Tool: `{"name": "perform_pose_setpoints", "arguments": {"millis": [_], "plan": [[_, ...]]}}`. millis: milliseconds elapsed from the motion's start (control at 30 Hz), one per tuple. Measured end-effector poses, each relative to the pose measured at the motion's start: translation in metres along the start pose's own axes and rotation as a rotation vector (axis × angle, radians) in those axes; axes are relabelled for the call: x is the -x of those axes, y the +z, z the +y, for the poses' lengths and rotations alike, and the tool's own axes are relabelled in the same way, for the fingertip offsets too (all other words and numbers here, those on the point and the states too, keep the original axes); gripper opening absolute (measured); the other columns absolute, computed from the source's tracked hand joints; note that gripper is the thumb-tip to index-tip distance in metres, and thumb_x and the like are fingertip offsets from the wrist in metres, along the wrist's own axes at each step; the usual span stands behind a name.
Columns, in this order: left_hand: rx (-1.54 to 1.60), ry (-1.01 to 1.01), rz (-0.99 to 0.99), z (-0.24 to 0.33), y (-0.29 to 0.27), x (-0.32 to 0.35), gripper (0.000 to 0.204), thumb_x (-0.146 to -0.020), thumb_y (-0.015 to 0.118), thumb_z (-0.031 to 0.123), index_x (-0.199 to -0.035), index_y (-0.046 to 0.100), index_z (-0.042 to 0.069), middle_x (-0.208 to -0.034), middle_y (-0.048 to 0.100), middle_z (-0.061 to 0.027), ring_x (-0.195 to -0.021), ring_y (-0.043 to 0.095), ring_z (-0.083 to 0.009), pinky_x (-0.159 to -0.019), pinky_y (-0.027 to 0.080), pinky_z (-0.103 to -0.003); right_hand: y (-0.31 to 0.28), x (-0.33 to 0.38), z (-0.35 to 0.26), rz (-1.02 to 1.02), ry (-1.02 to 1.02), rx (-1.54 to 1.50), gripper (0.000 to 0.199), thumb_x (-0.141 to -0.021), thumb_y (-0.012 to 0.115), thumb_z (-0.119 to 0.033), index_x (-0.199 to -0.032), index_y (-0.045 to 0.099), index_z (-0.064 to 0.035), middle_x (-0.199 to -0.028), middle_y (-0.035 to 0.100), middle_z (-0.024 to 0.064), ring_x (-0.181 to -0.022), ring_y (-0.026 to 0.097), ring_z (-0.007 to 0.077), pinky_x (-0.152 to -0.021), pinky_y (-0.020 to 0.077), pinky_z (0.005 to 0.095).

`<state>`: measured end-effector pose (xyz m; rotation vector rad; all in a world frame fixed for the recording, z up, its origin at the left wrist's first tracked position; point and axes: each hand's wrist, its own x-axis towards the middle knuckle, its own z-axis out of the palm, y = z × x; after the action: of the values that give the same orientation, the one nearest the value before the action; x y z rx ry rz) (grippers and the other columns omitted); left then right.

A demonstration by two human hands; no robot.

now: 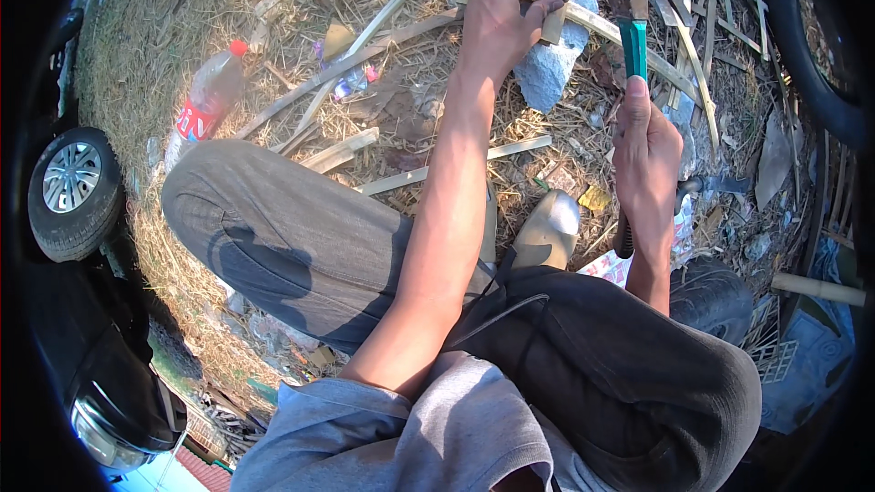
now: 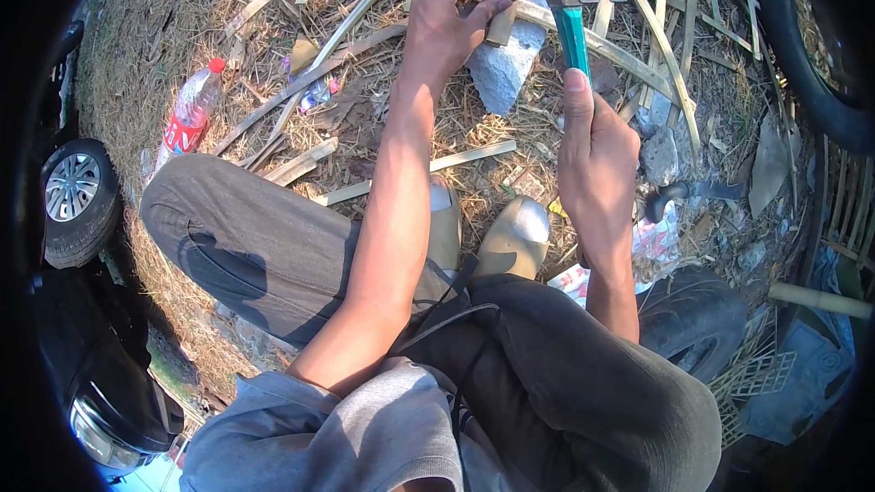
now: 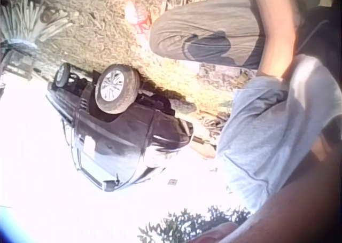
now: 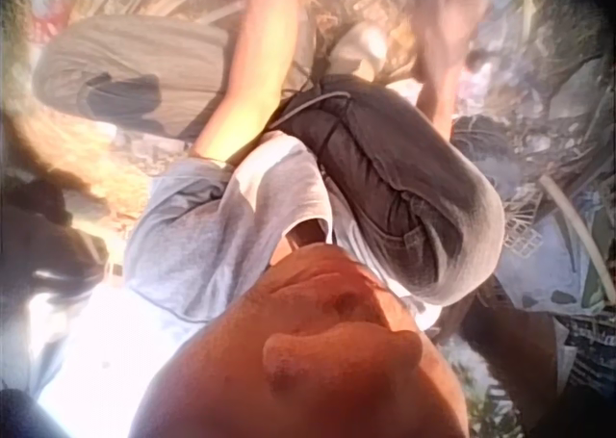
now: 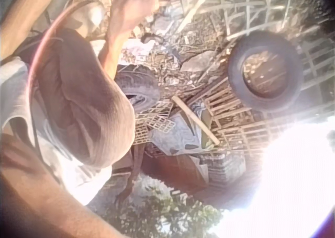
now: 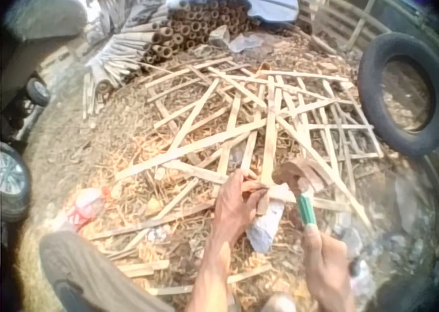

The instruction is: The person constructs a lattice structure by arranging thin bamboo strips and nailing them together at the intersections with a hammer.

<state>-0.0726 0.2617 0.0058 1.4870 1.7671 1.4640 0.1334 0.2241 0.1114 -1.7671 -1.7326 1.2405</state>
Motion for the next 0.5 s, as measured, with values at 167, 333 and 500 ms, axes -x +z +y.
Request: {"name": "perform_pose_setpoints", "arguments": {"millis": [167, 333, 500], "plan": [[-0.021, 0.010, -0.008, -0.002, -0.003, 0.000, 0.032, -0.089, 0.080, 0.013, -0.111, 0.060, 0.003, -0.098, 0.080, -0.0081, -0.092, 0.075, -0.0176, -0.078, 0.056, -0.031, 0.010, -0.002, 0.002, -0.018, -0.051, 0.082, 0.063, -0.112, 0.044, -0.044, -0.070, 0.050, 0.0032, -0.052, 0.039, 0.0090, -0.053, 0.036, 0.0125, -0.049, 0.0325, 0.0404], [-0.064, 0.002, 0.004, -0.001, -0.004, 0.000, 0.033, -0.087, 0.081, 0.010, -0.112, 0.060, 0.004, -0.099, 0.079, -0.0092, -0.092, 0.075, -0.0191, -0.078, 0.056, -0.031, 0.005, 0.006, -0.006, -0.006, -0.081, 0.087, 0.062, -0.112, 0.043, -0.043, -0.072, 0.052, 0.0040, -0.051, 0.041, 0.0097, -0.051, 0.036, 0.0143, -0.049, 0.0338, 0.0411], [0.018, -0.107, -0.032, 0.017, -0.002, 0.000, 0.031, -0.087, 0.080, 0.007, -0.111, 0.060, 0.004, -0.097, 0.079, -0.0099, -0.090, 0.076, -0.0200, -0.074, 0.056, -0.031, 0.012, 0.003, 0.004, -0.004, -0.118, 0.014, 0.063, -0.112, 0.044, -0.043, -0.071, 0.051, 0.0039, -0.052, 0.041, 0.0100, -0.052, 0.036, 0.0142, -0.049, 0.0333, 0.0404]]}}
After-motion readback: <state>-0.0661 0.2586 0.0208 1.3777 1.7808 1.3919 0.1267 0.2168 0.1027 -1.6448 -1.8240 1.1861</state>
